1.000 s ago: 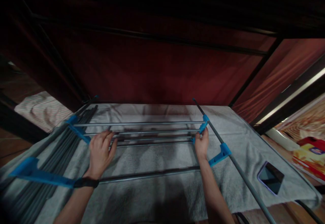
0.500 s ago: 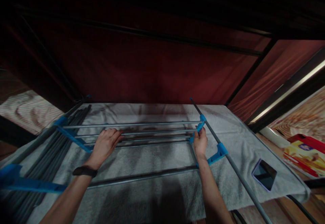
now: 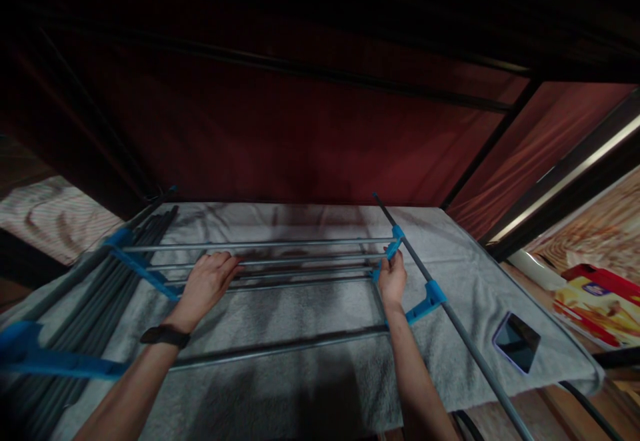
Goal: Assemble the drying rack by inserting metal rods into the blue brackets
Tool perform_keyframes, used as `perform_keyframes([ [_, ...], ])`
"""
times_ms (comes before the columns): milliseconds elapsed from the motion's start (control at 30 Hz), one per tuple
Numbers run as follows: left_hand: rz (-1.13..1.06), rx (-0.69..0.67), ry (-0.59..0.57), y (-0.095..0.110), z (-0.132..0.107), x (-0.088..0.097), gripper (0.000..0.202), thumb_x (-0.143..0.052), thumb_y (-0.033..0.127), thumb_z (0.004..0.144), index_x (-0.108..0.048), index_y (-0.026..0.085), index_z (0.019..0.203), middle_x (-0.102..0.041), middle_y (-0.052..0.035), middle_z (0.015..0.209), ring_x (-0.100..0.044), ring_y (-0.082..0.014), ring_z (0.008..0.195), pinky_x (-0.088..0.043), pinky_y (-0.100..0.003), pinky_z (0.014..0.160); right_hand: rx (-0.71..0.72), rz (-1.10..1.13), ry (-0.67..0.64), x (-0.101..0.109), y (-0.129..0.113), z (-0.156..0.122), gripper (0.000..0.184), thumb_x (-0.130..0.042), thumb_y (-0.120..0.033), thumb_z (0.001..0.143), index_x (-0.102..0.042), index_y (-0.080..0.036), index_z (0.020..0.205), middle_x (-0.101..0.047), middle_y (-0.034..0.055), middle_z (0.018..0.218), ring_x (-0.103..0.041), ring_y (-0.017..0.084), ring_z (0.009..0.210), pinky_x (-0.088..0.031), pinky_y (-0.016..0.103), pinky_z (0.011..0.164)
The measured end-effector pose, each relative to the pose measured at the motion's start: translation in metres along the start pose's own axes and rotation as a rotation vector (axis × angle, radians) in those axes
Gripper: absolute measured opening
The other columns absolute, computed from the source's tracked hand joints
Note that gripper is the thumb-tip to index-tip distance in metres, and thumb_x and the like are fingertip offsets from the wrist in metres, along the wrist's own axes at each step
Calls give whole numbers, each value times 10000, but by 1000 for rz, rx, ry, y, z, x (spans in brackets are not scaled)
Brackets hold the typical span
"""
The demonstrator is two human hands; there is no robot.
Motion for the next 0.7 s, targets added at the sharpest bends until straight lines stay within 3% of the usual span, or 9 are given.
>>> perform_keyframes([
  [100, -17, -1, 18, 1, 0, 2, 328, -426, 350, 1084, -703, 183, 1030, -681, -82, 882, -605, -270, 838, -413, -397, 762, 4, 0, -3, 0, 3, 1, 419, -564, -413, 843, -606, -220, 1212, -721, 138, 1255, -677, 271, 1168, -480, 474, 1095],
  [200, -53, -24, 78, 8, -2, 12, 295, -453, 334, 1078, -677, 181, 1195, -707, -96, 1009, -632, -268, 937, -451, -398, 826, -3, 18, -35, 0, 0, -1, 462, -556, -402, 836, -604, -218, 1258, -715, 137, 1282, -675, 269, 1167, -480, 481, 1097],
  [300, -64, -48, 172, 24, -8, 29, 283, -507, 276, 1054, -638, 189, 1289, -706, -114, 1110, -641, -261, 1004, -477, -386, 872, -3, 69, -3, 5, -10, -3, 573, -570, -402, 816, -584, -196, 1350, -692, 149, 1334, -653, 277, 1219, -459, 490, 1127],
  [433, 27, -106, 326, 49, -10, 55, 309, -588, 153, 997, -625, 228, 1295, -715, -89, 1062, -654, -234, 958, -472, -358, 839, -11, 155, 98, 14, -29, 0, 619, -598, -467, 812, -613, -172, 1357, -674, 161, 1362, -623, 294, 1272, -441, 502, 1155],
  [533, 64, -77, 409, 55, 4, 73, 359, -618, 152, 982, -610, 235, 1331, -710, -120, 1162, -652, -272, 1122, -465, -402, 928, -13, 197, 90, 15, -44, 5, 647, -618, -528, 813, -633, -169, 1352, -689, 151, 1334, -632, 299, 1254, -430, 518, 1168],
  [633, 48, -60, 329, 49, 28, 75, 351, -595, 217, 1011, -606, 200, 1361, -702, -146, 1222, -630, -298, 1197, -448, -437, 986, -2, 203, 87, 16, -58, 9, 692, -636, -566, 811, -629, -170, 1378, -701, 136, 1310, -623, 297, 1265, -400, 515, 1193],
  [700, 44, -71, 236, 43, 41, 67, 312, -565, 264, 1037, -629, 181, 1331, -718, -128, 1145, -652, -280, 1089, -452, -423, 950, 8, 188, 70, 17, -66, 10, 691, -616, -599, 834, -637, -168, 1373, -698, 136, 1312, -605, 296, 1289, -390, 499, 1198],
])
Point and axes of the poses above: each hand's wrist, its own z-axis towards the middle knuckle, its own x-axis out of the back of the hand, y = z × x, the point moved 7 cm from there along z, towards the middle knuckle
